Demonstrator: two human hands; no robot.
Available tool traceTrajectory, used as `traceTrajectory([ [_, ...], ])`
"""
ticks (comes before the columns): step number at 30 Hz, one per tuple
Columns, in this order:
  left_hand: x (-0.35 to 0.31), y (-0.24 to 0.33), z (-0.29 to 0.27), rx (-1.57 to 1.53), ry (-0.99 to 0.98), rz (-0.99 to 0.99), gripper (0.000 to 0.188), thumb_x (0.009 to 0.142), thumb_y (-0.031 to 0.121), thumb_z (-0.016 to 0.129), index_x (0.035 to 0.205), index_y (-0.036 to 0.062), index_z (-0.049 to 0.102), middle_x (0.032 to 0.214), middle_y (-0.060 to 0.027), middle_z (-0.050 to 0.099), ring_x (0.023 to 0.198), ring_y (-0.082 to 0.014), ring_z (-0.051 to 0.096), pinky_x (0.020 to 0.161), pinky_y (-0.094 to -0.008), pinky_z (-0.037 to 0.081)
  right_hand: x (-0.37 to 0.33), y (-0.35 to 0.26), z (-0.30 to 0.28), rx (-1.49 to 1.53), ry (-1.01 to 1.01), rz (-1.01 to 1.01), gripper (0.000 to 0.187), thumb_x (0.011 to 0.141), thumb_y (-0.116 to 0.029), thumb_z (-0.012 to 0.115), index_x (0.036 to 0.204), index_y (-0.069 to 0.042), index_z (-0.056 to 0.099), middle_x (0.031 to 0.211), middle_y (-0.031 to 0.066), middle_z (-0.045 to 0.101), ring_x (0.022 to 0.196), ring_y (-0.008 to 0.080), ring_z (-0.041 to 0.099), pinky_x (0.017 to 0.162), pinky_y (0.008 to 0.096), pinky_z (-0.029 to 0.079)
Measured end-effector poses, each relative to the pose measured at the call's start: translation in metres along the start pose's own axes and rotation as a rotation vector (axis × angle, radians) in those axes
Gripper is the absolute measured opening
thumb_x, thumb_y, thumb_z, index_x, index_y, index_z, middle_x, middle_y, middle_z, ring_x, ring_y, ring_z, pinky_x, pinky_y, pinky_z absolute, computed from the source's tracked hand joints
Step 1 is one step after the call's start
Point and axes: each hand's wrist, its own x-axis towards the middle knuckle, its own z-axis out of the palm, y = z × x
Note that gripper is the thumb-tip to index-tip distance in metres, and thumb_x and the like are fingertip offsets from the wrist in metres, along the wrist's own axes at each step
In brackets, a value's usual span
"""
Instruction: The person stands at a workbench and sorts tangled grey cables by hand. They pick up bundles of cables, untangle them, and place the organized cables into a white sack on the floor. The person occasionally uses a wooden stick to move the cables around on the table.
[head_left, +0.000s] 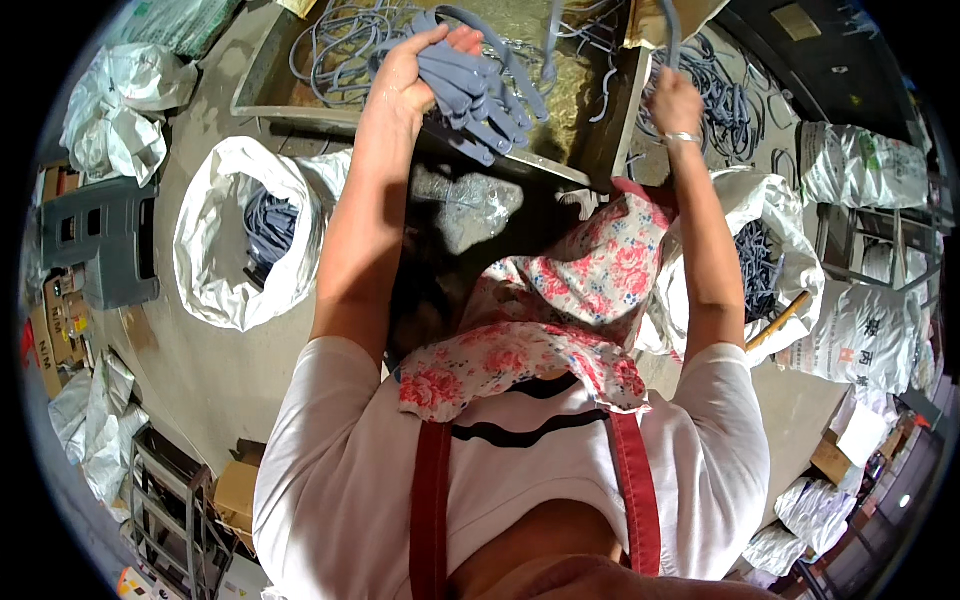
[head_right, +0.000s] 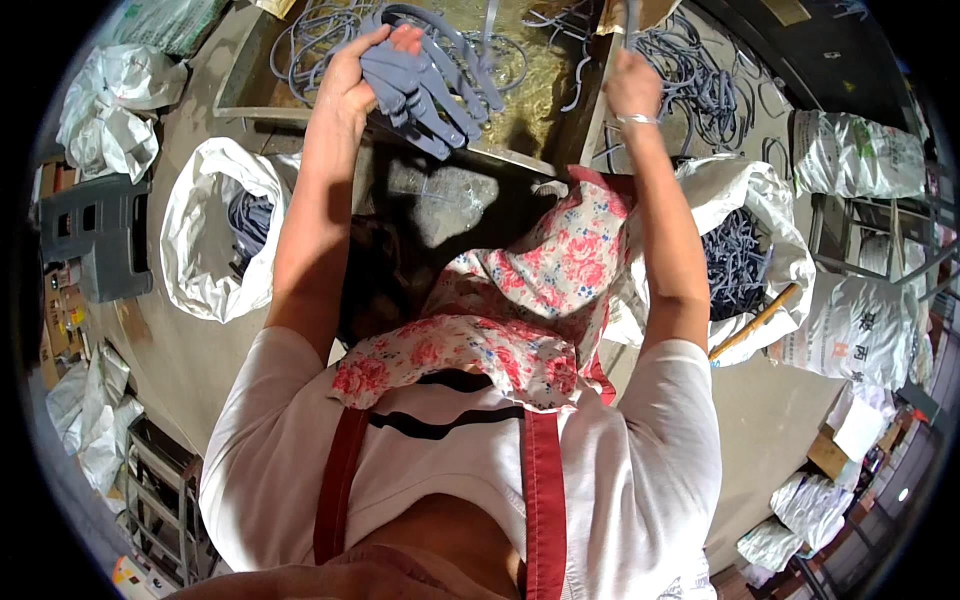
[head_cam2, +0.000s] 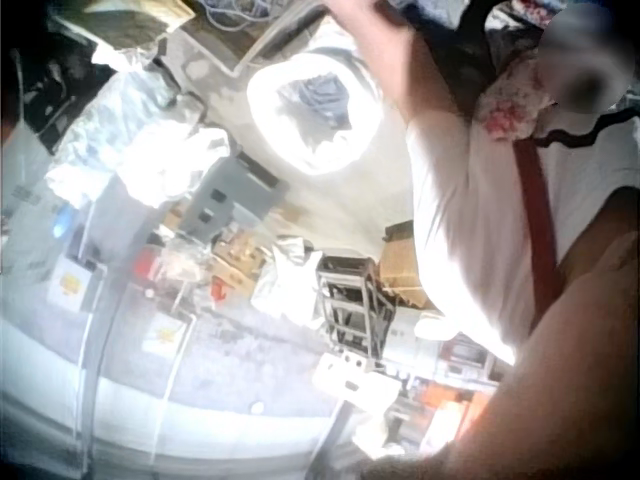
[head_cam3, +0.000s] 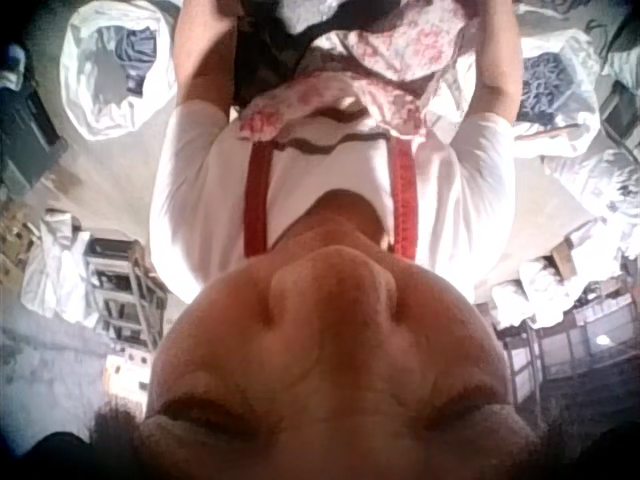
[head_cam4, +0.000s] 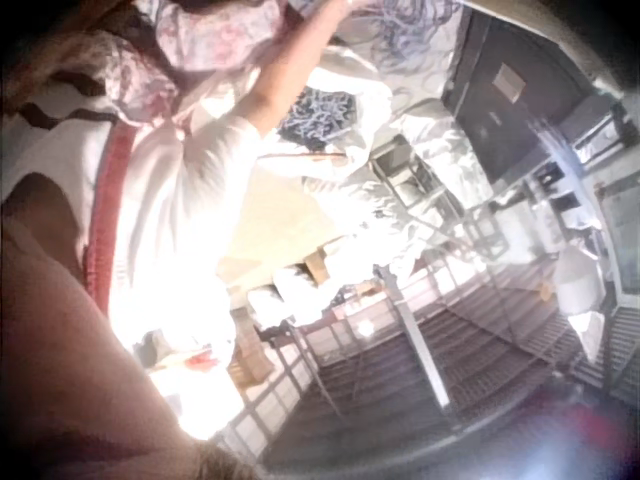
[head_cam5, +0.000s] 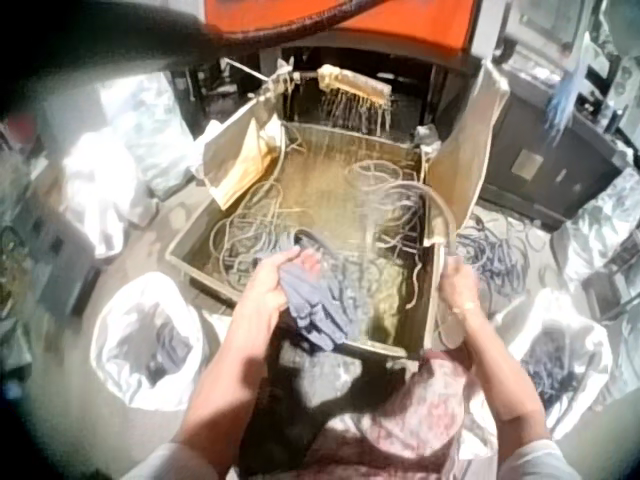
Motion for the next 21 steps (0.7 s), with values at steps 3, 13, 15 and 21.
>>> traceTrajectory([
  [3,0.001,0.008,-0.004,0.035,0.031,0.060,0.027,0.083,0.007,0.054,0.103,-0.0104,0.050,0.096,-0.0198,0.060,0.087,-0.0288,0.061,0.080,-0.0373,0.052,-0.015,0.063,-0.033,0.211,0.029,0.257,0.042,0.086,-0.037,0.046,0.072,0.000,0.059,0.054,0.0106,0.057,0.047,0.0164,0.054,0.047,0.0309,0.043],
  [13,0.013,0.021,-0.021,-0.048,0.035,0.080,0.017,0.083,0.012,0.052,0.088,-0.0037,0.055,0.080,-0.0133,0.061,0.075,-0.0254,0.060,0.074,-0.0366,0.051,-0.005,0.198,-0.057,-0.354,-0.127,0.186,0.038,0.087,-0.033,0.049,0.086,0.002,0.062,0.060,0.0130,0.059,0.055,0.0195,0.061,0.046,0.0307,0.046],
  [15,0.009,0.024,-0.025,-0.052,-0.034,0.072,0.018,0.084,0.013,0.051,0.088,-0.0038,0.055,0.079,-0.0129,0.060,0.075,-0.0249,0.060,0.074,-0.0363,0.051,-0.026,0.092,-0.029,0.371,-0.403,0.359,0.026,0.087,-0.023,0.051,0.095,0.000,0.060,0.073,0.0104,0.063,0.054,0.0157,0.060,0.047,0.0276,0.047],
  [21,-0.006,0.015,0.006,-0.063,-0.147,0.033,0.020,0.083,0.010,0.055,0.095,-0.0067,0.053,0.085,-0.0151,0.061,0.071,-0.0239,0.061,0.067,-0.0331,0.055,-0.036,-0.026,0.075,0.830,-0.857,0.441,0.015,0.084,-0.011,0.056,0.093,0.000,0.062,0.073,0.0087,0.061,0.057,0.0156,0.058,0.050,0.0278,0.051],
])
